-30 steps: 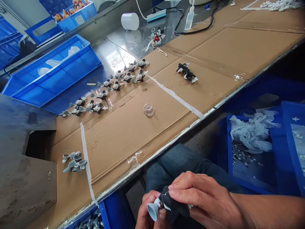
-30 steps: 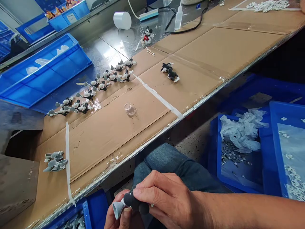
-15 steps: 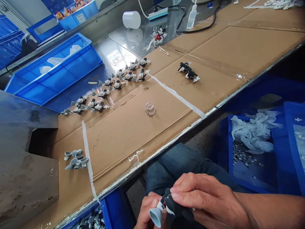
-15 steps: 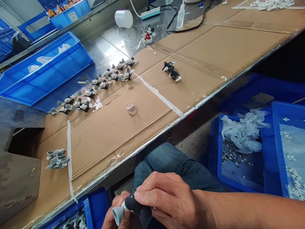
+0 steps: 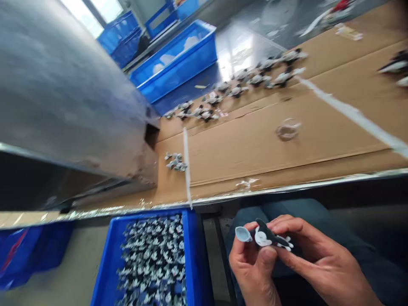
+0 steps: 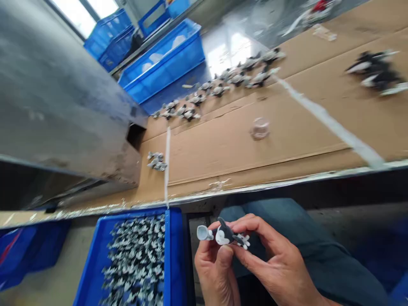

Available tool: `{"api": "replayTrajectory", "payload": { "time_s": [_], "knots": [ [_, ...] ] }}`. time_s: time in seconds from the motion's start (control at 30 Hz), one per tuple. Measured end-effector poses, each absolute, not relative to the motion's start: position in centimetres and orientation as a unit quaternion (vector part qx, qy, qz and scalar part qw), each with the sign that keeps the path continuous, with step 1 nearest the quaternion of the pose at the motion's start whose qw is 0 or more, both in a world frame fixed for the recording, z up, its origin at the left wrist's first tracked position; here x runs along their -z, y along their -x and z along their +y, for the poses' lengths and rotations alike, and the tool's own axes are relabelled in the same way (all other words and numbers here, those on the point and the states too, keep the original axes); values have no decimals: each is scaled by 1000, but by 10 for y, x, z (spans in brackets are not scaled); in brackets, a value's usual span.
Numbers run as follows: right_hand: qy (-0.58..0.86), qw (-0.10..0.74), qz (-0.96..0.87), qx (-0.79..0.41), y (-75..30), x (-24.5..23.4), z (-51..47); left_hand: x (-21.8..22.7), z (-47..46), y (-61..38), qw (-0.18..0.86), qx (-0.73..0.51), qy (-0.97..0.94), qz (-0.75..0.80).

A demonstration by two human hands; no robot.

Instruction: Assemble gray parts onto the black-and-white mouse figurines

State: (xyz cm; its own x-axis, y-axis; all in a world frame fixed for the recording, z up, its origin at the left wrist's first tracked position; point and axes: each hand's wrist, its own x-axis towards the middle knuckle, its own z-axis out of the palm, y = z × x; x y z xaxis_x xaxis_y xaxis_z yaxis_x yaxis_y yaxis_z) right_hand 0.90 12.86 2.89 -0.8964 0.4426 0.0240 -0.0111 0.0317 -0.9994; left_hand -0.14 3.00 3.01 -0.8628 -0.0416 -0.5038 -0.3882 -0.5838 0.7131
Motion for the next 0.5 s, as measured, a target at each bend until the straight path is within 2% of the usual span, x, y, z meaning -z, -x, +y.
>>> {"api": "replayTrajectory", "payload": {
  "time_s": [0.13, 0.27, 0.5],
  "knots": [
    [46, 166, -722, -670, -7, -17, 108, -27, 5, 0, 72, -854, 255, 449],
    [-45, 126, -750, -647, -9, -5, 97, -17, -47, -1, 32, -827, 291, 481],
    [26, -3, -769, -638, -18, 35, 114, 4, -200, -11, -114, -701, 452, 540]
  ]
}}
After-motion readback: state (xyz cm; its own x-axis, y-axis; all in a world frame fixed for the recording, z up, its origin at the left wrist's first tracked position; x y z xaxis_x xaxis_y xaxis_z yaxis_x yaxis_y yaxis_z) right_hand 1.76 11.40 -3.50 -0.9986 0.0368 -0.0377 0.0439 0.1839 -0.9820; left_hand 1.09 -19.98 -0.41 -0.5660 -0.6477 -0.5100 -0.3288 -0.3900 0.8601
